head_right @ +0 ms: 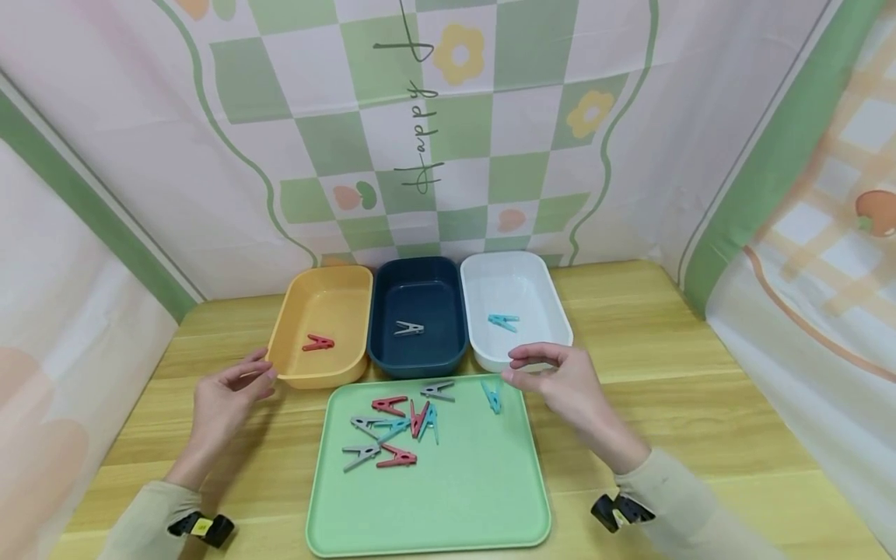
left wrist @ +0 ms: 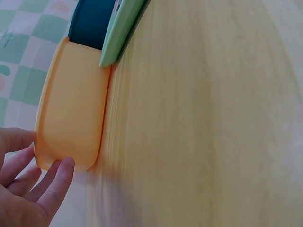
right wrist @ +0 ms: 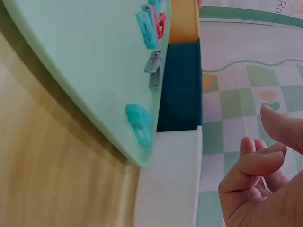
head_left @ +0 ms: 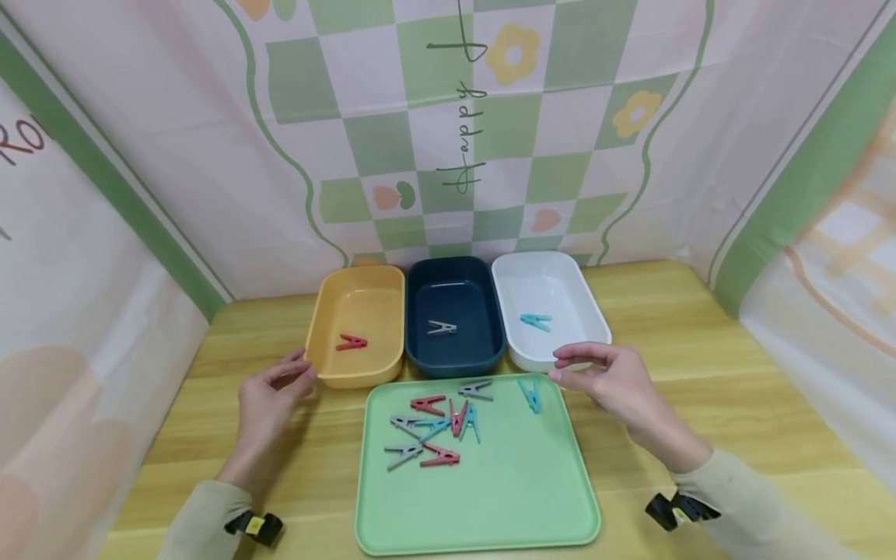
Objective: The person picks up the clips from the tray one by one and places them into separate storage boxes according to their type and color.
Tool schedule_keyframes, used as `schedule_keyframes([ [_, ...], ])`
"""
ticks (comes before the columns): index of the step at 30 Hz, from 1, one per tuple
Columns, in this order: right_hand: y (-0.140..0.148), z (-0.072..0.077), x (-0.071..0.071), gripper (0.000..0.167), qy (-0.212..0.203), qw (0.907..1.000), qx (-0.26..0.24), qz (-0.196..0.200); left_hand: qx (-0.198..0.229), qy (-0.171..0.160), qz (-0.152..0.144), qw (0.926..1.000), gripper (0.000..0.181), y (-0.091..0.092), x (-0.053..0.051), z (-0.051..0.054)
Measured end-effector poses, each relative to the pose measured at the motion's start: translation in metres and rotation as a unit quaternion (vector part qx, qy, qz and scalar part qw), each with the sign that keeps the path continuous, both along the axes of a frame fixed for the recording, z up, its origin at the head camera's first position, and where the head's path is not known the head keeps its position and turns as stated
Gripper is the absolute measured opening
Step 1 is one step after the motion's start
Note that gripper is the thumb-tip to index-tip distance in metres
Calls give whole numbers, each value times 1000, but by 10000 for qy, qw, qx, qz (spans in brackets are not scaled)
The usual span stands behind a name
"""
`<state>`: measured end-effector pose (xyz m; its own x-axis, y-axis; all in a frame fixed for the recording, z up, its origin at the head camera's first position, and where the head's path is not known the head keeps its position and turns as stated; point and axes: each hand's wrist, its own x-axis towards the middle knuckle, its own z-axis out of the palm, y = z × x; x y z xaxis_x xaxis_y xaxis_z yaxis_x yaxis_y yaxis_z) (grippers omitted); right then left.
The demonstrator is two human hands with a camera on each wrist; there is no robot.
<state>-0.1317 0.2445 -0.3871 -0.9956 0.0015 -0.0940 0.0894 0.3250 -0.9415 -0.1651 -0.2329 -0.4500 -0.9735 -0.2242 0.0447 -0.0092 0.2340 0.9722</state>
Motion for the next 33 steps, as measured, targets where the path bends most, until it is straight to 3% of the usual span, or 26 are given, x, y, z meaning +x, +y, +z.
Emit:
schedule_keyframes([
  [7,0,-10,5,47,35,9998,44,-215,69,7,28,10000,29,0,0,0],
  [15,-2,-18,11,46,64,9999,24,-105,107,-18,72,9999,28,1,-1,-1],
  [26,-3,-31,15,48,-207,9995,150,-159,131,-32,67,9999,29,2,0,1],
  [33,-5,-38,17,51,-204,9994,255,-117,97,-209,30,9997,29,0,0,1],
])
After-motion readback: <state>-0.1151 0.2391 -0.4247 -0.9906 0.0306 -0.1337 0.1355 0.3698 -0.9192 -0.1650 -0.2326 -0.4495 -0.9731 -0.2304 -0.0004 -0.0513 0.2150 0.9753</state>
